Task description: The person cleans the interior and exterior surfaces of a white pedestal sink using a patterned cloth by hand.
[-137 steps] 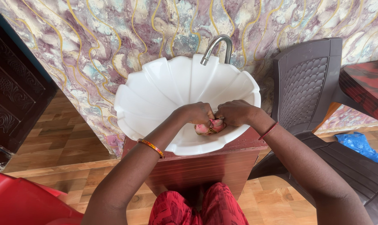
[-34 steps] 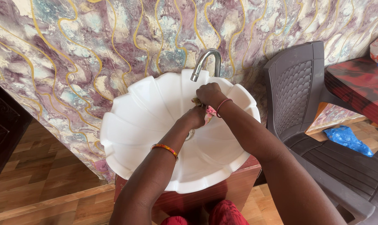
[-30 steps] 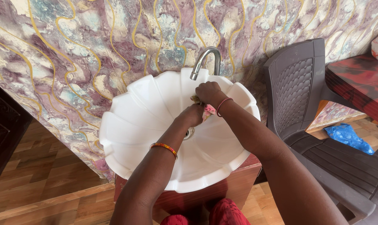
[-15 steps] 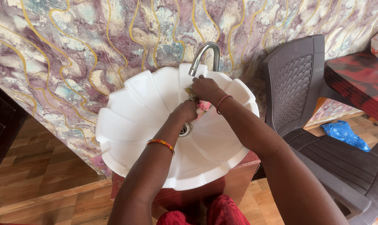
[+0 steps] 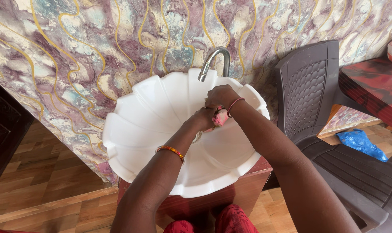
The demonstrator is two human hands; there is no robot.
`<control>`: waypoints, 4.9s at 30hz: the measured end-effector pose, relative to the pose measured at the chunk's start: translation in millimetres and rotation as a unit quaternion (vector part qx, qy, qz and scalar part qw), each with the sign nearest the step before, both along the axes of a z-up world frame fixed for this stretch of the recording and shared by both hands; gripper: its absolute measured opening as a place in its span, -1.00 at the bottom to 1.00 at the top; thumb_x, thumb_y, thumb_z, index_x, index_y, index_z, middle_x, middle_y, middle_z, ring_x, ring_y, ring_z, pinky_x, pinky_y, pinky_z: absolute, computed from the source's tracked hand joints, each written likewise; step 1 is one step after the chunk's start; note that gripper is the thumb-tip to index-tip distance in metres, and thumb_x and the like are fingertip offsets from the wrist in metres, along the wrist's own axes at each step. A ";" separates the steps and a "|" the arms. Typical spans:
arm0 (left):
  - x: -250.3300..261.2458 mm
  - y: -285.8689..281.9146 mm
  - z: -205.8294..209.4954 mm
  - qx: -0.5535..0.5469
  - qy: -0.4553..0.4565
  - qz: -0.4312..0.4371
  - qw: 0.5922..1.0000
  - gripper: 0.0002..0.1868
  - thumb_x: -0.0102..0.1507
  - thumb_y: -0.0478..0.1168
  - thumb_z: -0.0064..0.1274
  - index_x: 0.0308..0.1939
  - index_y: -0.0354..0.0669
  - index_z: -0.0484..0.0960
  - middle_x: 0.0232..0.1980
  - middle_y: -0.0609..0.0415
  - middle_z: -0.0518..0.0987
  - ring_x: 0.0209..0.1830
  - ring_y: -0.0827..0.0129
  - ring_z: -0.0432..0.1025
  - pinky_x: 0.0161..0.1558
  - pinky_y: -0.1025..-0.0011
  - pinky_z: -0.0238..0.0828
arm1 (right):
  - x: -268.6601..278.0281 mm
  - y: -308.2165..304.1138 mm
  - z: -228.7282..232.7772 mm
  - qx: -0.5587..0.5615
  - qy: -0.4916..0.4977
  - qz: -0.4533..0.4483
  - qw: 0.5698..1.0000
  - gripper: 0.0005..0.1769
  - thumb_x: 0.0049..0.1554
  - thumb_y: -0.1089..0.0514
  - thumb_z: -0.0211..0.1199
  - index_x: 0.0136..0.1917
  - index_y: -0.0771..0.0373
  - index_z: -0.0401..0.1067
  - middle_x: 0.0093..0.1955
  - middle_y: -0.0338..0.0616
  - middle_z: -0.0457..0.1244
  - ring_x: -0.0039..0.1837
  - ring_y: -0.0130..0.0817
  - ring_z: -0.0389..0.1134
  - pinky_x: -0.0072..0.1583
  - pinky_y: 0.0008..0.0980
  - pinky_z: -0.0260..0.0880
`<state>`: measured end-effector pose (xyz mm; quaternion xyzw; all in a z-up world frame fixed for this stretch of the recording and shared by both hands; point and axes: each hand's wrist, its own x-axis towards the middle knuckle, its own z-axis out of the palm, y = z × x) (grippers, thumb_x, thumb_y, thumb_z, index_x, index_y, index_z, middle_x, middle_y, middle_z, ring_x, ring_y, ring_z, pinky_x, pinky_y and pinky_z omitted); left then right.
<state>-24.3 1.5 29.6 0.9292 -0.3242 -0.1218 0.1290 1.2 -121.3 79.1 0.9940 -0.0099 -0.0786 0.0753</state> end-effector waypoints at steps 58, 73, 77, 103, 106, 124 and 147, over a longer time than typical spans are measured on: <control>22.3 1.1 -19.7 0.035 0.026 0.037 0.998 -0.39 0.05 -0.16 0.28 0.20 -0.02 0.55 0.18 -0.03 0.61 0.18 0.11 0.53 0.12 0.20 0.53 | -7.2 -3.7 -11.1 -0.015 0.026 0.042 0.999 -0.60 0.04 -0.02 0.29 0.11 0.17 0.57 0.09 -0.06 0.44 0.17 -0.09 0.47 0.19 -0.12 0.47; -59.1 -5.1 25.6 0.129 0.136 -0.069 0.980 -0.44 0.08 -0.16 0.28 0.16 -0.19 0.58 0.05 -0.13 0.66 -0.11 0.18 0.62 -0.20 0.31 0.67 | -119.6 -25.2 1.9 -0.072 0.158 0.157 0.972 -0.52 0.12 -0.05 0.10 0.28 -0.01 0.52 0.18 -0.12 0.41 0.24 -0.03 0.39 0.25 -0.09 0.36; -113.0 15.4 52.8 0.115 0.128 -0.061 0.983 -0.54 0.19 -0.18 0.09 0.16 -0.25 0.61 0.01 -0.13 0.69 -0.18 0.20 0.66 -0.21 0.34 0.65 | -169.3 -19.3 23.0 -0.047 0.140 0.211 0.966 -0.53 0.17 -0.14 0.03 0.28 -0.07 0.50 0.14 -0.09 0.42 0.21 -0.04 0.39 0.26 -0.09 0.35; -287.9 224.4 -15.8 -0.368 -0.402 -0.007 0.839 -0.40 -0.05 -0.48 0.20 0.11 -0.13 0.62 0.20 -0.02 0.54 0.23 0.06 0.44 0.38 -0.06 0.19 | -342.3 149.6 19.4 0.047 -0.327 0.381 0.864 -0.15 0.02 -0.28 0.34 0.48 0.02 0.22 0.29 0.05 0.21 0.32 0.05 0.25 0.24 0.01 0.36; -290.7 227.3 -50.2 -0.408 -0.413 0.070 0.811 -0.40 -0.06 -0.52 0.16 0.10 -0.22 0.55 0.20 -0.14 0.49 0.26 -0.13 0.41 0.39 0.03 0.23 | -339.0 169.6 7.4 -0.022 -0.357 0.402 0.843 -0.27 0.02 -0.15 0.30 0.43 0.02 0.29 0.36 0.02 0.19 0.38 -0.02 0.23 0.25 0.03 0.35; -191.3 257.6 -168.4 -0.940 0.241 0.046 0.236 -0.43 0.49 -0.04 -0.44 0.57 -0.12 0.11 0.57 -0.03 0.23 0.56 0.17 0.19 0.52 0.14 0.17 | -245.1 342.6 -32.2 -0.287 -0.187 0.417 0.842 -0.67 0.14 -0.05 0.20 0.07 0.07 0.64 0.24 -0.18 0.32 0.40 -0.10 0.15 0.50 0.22 -0.08; -303.4 110.4 -156.8 -0.853 0.290 0.134 0.413 -0.06 0.35 0.36 -0.32 0.60 -0.18 -0.08 0.63 -0.07 0.08 0.62 0.19 0.02 0.52 0.16 -0.01 | -338.7 148.7 -111.7 0.024 -0.393 0.394 0.831 -0.59 0.09 0.04 0.19 0.18 0.22 0.51 0.49 -0.17 0.26 0.36 -0.32 0.23 0.36 -0.04 0.14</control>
